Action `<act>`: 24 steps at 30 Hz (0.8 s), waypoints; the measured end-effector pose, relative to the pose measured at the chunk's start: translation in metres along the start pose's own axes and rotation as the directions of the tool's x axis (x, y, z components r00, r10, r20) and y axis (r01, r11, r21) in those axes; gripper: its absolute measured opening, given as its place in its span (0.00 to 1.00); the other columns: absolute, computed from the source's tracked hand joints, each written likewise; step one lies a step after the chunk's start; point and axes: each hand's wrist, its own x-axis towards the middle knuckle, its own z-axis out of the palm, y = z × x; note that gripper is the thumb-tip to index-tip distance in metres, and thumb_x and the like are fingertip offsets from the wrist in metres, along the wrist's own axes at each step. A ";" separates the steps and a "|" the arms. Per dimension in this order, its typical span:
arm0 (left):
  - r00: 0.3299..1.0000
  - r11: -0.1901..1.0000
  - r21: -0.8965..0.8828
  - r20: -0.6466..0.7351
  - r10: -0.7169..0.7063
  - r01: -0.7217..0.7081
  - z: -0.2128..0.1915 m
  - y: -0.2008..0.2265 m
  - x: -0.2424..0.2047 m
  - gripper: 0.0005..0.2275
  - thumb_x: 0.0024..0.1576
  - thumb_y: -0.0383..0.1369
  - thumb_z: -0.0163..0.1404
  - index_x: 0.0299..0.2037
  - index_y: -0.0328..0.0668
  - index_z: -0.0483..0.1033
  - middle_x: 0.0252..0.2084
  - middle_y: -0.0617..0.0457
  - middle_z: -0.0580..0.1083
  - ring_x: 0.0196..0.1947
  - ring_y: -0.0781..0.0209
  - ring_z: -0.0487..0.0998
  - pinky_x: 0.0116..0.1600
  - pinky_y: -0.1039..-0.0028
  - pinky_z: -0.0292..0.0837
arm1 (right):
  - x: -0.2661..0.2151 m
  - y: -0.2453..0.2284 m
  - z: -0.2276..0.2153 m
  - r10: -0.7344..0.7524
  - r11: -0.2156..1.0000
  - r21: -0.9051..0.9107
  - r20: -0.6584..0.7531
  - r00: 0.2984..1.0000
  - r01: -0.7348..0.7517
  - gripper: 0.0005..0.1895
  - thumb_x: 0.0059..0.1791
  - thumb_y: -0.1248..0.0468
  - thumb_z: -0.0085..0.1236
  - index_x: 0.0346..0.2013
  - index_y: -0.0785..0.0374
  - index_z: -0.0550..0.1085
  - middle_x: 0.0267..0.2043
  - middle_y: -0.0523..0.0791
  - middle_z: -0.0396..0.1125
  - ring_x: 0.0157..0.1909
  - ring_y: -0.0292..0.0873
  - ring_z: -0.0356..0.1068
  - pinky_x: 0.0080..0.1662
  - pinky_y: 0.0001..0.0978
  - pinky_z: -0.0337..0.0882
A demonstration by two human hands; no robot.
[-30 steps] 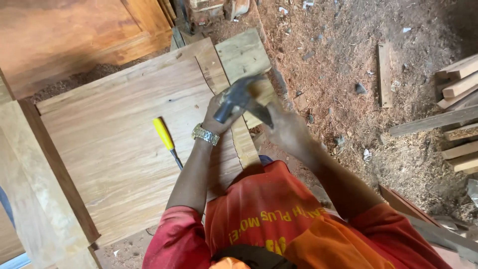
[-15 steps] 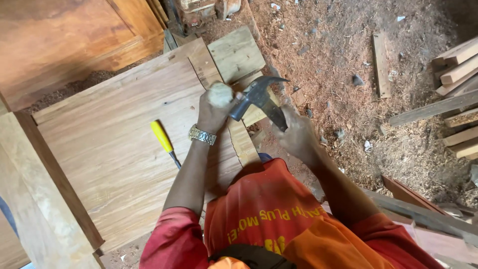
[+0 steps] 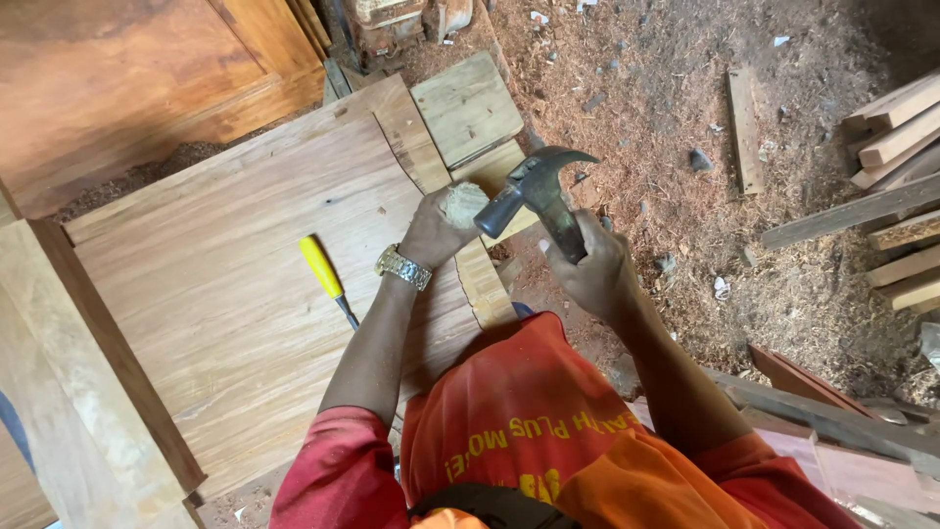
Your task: The person uses a chisel and hammer to carve a curved edge on a wooden board. They repeatedly position the chisel along the marked line and strike it with the hammer to remove wood shavings, gradually shaping the edge.
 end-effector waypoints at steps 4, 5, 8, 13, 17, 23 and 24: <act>1.000 1.000 0.006 -0.003 0.031 -0.031 -0.002 0.007 0.000 0.21 0.50 0.40 0.65 0.51 0.41 0.78 0.47 0.52 0.82 0.47 0.63 0.83 0.55 0.71 0.79 | -0.001 -0.015 -0.006 -0.065 0.996 0.053 -0.021 0.998 0.066 0.14 0.49 0.68 0.63 0.45 0.70 0.70 0.27 0.44 0.71 0.26 0.37 0.75 0.26 0.30 0.76; 1.000 1.000 0.003 -0.004 0.026 -0.026 -0.003 0.007 -0.002 0.21 0.50 0.40 0.65 0.51 0.41 0.78 0.47 0.52 0.82 0.47 0.63 0.83 0.55 0.71 0.79 | -0.002 -0.021 -0.007 -0.063 0.997 0.054 -0.016 0.998 0.063 0.14 0.49 0.68 0.63 0.45 0.70 0.70 0.27 0.44 0.71 0.26 0.37 0.75 0.26 0.30 0.76; 0.999 0.998 0.060 -0.040 0.026 -0.024 -0.010 0.017 -0.001 0.20 0.51 0.41 0.65 0.50 0.41 0.78 0.47 0.51 0.82 0.47 0.62 0.83 0.56 0.71 0.78 | 0.001 -0.032 -0.011 -0.065 0.998 -0.002 -0.044 0.997 0.065 0.15 0.49 0.66 0.65 0.44 0.71 0.70 0.25 0.45 0.70 0.25 0.38 0.74 0.26 0.31 0.75; 0.978 0.979 -0.040 -0.052 -0.202 0.200 -0.023 0.034 0.014 0.25 0.49 0.47 0.64 0.53 0.43 0.75 0.46 0.52 0.80 0.45 0.60 0.82 0.53 0.67 0.79 | -0.008 0.012 0.002 0.005 0.997 -0.074 0.028 1.000 -0.003 0.06 0.54 0.67 0.57 0.40 0.67 0.70 0.25 0.45 0.69 0.18 0.37 0.70 0.23 0.30 0.70; 0.972 0.975 -0.097 -0.107 -0.212 0.202 -0.034 0.031 0.030 0.29 0.46 0.49 0.66 0.53 0.42 0.74 0.46 0.51 0.80 0.47 0.61 0.82 0.55 0.66 0.78 | -0.002 0.000 -0.010 0.034 0.998 -0.052 0.003 0.999 -0.034 0.12 0.50 0.64 0.60 0.42 0.67 0.69 0.23 0.44 0.68 0.19 0.37 0.70 0.23 0.31 0.75; 0.989 0.979 -0.178 -0.090 -0.118 0.101 -0.035 0.027 0.042 0.27 0.45 0.47 0.67 0.50 0.41 0.74 0.46 0.51 0.80 0.47 0.61 0.81 0.55 0.69 0.76 | 0.003 -0.007 -0.023 0.039 0.985 -0.163 -0.055 0.998 -0.048 0.14 0.48 0.59 0.65 0.36 0.64 0.68 0.21 0.45 0.65 0.22 0.41 0.68 0.29 0.39 0.68; 0.987 0.976 -0.176 -0.077 -0.142 0.127 -0.035 0.032 0.039 0.26 0.46 0.47 0.66 0.49 0.41 0.74 0.45 0.51 0.80 0.45 0.61 0.81 0.53 0.70 0.76 | 0.004 -0.011 -0.025 0.079 0.978 -0.188 -0.046 0.996 -0.087 0.15 0.48 0.59 0.66 0.37 0.64 0.69 0.21 0.46 0.64 0.22 0.43 0.67 0.30 0.40 0.68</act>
